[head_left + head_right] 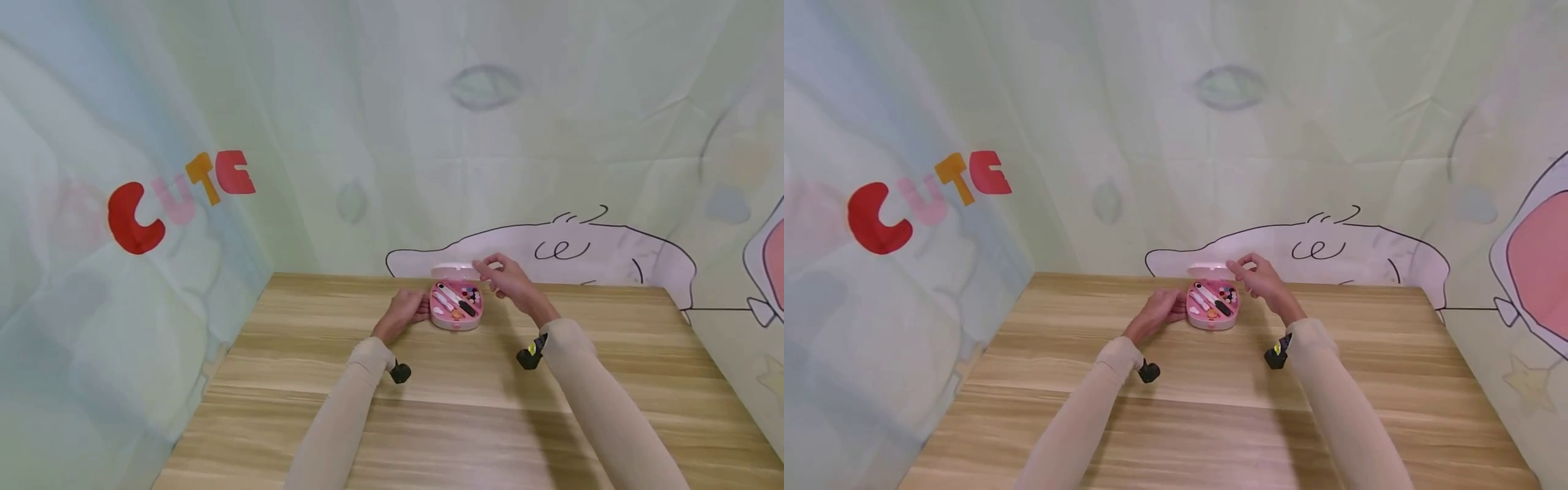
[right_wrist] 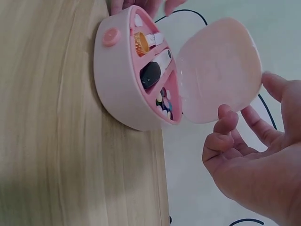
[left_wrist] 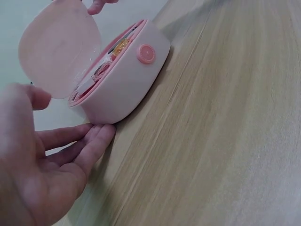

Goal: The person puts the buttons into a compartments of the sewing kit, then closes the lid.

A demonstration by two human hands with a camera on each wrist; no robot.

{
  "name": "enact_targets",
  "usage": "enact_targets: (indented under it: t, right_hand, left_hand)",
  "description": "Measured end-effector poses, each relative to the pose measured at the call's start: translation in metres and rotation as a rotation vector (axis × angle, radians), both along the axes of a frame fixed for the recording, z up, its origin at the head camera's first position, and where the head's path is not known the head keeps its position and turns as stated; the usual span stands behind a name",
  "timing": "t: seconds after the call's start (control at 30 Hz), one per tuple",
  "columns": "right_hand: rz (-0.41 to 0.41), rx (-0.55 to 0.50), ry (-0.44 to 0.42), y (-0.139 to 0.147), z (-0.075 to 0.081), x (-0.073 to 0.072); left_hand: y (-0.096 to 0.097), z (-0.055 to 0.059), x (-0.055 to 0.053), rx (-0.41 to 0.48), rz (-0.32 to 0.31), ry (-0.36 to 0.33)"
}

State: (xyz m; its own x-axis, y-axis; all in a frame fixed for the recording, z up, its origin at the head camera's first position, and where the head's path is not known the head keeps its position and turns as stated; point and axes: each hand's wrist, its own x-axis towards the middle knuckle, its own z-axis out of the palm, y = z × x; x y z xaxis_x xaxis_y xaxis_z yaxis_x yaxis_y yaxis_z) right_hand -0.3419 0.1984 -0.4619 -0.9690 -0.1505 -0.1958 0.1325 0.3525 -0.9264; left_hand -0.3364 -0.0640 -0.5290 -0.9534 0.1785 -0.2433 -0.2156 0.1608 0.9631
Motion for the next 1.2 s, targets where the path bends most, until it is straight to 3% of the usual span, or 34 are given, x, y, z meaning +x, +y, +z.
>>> enact_targets:
  t: [0.2,0.37,0.7,0.9,1.2]
  right_hand:
    - [0.093,0.012,0.015,0.004,-0.009,0.013]
    - [0.123,0.055,0.046,0.003,-0.021,0.022]
    - [0.167,0.161,0.200,0.001,-0.040,0.033]
    - [0.164,0.188,0.261,0.000,-0.047,0.036]
    - [0.170,0.214,0.276,-0.003,-0.053,0.040]
  left_hand:
    - [0.001,0.000,-0.002,0.056,0.014,-0.020]
    - [0.001,0.001,0.000,0.059,-0.001,-0.003]
    - [-0.002,0.000,0.003,-0.036,-0.073,0.070]
    - [0.001,0.000,0.002,-0.063,-0.057,0.066]
    - [-0.001,-0.001,0.003,-0.110,-0.067,0.080]
